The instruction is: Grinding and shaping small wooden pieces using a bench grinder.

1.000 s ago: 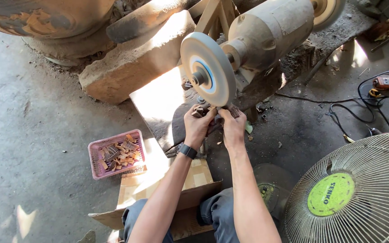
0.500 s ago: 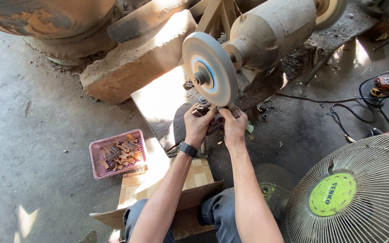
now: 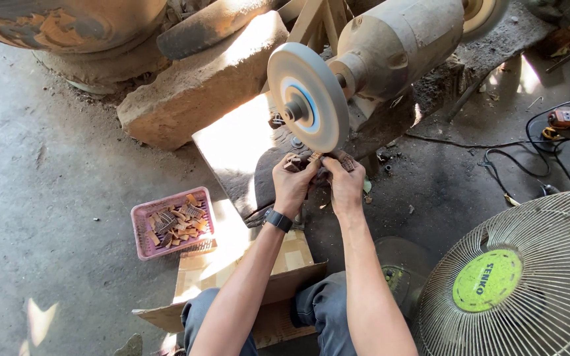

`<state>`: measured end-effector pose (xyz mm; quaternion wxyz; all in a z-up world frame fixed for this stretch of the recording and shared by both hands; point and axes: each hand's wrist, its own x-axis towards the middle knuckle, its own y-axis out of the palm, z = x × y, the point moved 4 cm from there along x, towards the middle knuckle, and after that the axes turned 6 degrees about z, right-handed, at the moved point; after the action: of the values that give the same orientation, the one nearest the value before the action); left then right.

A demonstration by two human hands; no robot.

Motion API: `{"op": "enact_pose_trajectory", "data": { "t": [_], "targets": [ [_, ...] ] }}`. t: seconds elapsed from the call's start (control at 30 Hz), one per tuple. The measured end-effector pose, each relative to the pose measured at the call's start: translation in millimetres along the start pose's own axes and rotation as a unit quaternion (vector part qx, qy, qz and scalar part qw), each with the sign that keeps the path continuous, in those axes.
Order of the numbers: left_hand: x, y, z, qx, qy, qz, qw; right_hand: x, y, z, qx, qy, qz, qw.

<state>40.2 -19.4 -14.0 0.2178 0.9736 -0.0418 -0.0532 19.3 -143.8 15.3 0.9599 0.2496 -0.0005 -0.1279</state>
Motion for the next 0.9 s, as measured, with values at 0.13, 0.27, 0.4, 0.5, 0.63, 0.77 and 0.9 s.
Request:
{"op": "enact_pose_trajectory", "data": {
  "t": [0.13,0.27,0.4,0.5,0.63,0.77,0.9],
  "targets": [
    [-8,-6,-6,-0.014,-0.018,-0.003,1.0,-2,-1,-6,-0.021,0.003,-0.007,1.0],
    [-23,-20,-13,0.058,-0.005,0.032,0.998,1,-6,-20,-0.05,0.028,-0.014,0.998],
    [-37,-15,-41,0.099,-0.126,0.077,0.984,-7,-7,-9,0.007,0.137,-0.064,0.989],
    [-37,-20,-42,0.057,-0.188,0.17,0.966,-10,-17,-11,-0.06,0.107,0.069,0.99],
    [-43,-18,-44,-0.028,-0.254,0.252,0.933,-27,-6,6,-0.141,0.208,0.162,0.954],
    [-50,-12,-40,-0.021,-0.291,0.377,0.879,-31,-12,3,-0.188,0.246,0.232,0.922],
    [-37,-22,-12,-0.017,-0.288,0.313,0.905,-19,-20,-1,-0.214,0.147,0.13,0.957]
  ]
}}
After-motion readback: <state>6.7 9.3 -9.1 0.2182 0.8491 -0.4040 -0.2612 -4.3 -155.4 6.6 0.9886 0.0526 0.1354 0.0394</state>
